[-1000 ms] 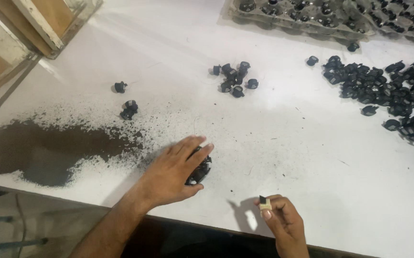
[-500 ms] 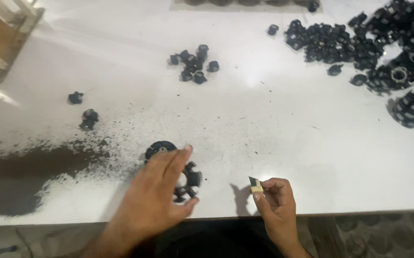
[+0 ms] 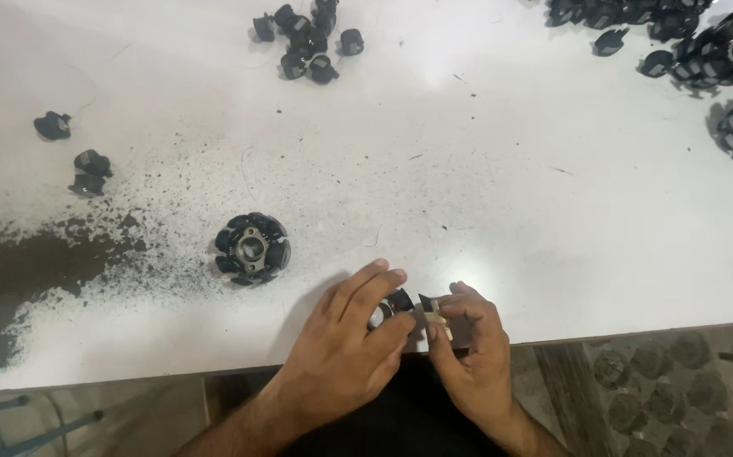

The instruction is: The person sits at a white table assembling black rubber roller components onto metal hub parts. They hold a hub in one hand and use a small stick to press and seat rubber pieces onto it, then set the finished assembly aside and gather more parts from the table.

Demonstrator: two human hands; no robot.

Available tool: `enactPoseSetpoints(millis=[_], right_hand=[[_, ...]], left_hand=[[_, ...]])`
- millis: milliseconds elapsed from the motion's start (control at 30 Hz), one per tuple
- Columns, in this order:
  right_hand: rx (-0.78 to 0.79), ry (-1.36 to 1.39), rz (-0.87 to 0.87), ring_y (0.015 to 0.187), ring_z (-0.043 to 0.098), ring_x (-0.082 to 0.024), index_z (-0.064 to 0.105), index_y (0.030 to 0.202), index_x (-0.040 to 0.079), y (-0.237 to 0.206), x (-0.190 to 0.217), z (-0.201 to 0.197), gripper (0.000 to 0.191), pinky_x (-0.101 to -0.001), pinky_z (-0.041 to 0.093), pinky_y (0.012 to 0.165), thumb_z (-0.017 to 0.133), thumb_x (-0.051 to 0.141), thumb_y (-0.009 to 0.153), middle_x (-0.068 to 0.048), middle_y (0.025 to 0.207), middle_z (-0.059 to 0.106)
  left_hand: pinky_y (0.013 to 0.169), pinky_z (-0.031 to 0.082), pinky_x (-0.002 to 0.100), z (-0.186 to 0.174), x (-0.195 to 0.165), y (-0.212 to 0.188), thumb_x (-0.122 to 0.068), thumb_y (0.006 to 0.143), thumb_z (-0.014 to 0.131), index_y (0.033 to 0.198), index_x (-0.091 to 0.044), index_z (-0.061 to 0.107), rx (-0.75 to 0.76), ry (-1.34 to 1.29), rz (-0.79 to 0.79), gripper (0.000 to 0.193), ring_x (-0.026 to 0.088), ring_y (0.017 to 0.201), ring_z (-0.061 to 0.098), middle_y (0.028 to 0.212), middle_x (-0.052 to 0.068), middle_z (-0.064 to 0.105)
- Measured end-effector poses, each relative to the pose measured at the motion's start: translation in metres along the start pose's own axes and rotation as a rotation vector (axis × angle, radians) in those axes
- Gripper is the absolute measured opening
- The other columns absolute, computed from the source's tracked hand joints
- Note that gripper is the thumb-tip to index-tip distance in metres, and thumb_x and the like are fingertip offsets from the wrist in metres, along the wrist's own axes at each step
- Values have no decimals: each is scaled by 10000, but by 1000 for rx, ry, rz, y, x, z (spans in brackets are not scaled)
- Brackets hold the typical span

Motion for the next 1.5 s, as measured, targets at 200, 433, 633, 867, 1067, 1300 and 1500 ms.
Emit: enactPoseSetpoints(millis=[200,433,633,867,1067,1300,1500], right_hand=[[72,-88,-166,1027,731,-233,550,1115,79,6,20,12,326,-583,379,1213,706,-8,841,-77,1024,706],[63,-336,-261,966,706,-243,602,1009,71,5,34,19,298,-591,411,1151,759,-2,766,-87,971,704],[27,-352,-296,959,703,-236,628,1015,68,6,38,20,302,-584,455,1131,786,5,766,-68,952,686],[56,-345,-267,927,725,-231,655,992,54,12,41,18,264,-575,503,1108,788,-13,774,-71,938,714],[46,-280,-289,991,743,-230,640,1011,72,7,40,15,270,-585,489,1142,797,-6,806,-52,937,699],[58,-326,-303,992,722,-234,640,1024,73,6,37,17,294,-577,508,1122,811,-8,799,-55,946,686],[88,-332,-280,969,725,-237,654,1008,58,13,42,17,293,-562,526,1094,818,-2,772,-76,951,705]], left_hand=[[988,467,498,12,22,5,-161,825,756,1021,-22,660,67,-120,-234,258,372,1219,546,1332,188,564],[945,507,442,21,29,-8,-138,831,757,981,-59,691,-19,-139,-269,182,318,1164,597,1284,121,634],[960,514,414,22,29,-14,-103,824,779,1000,-85,690,-128,-153,-261,198,285,1175,600,1293,98,634],[1033,496,447,21,26,-13,-88,790,777,963,-92,661,-95,-179,-216,208,312,1252,577,1293,102,606],[1021,502,442,20,29,-12,-77,814,777,997,-73,645,-90,-214,-231,225,318,1239,587,1293,106,607],[1030,506,459,18,28,-11,-61,808,763,983,-69,629,-119,-179,-185,220,332,1237,602,1266,114,610],[1033,489,475,23,28,-11,-79,806,756,952,-63,613,-76,-197,-185,205,343,1246,595,1256,128,599]])
Point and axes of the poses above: each hand's wrist, its own y-axis towards the middle knuckle, its own z-axis out of the palm, x = y × z, the point moved 4 cm from there along y, towards the middle knuckle
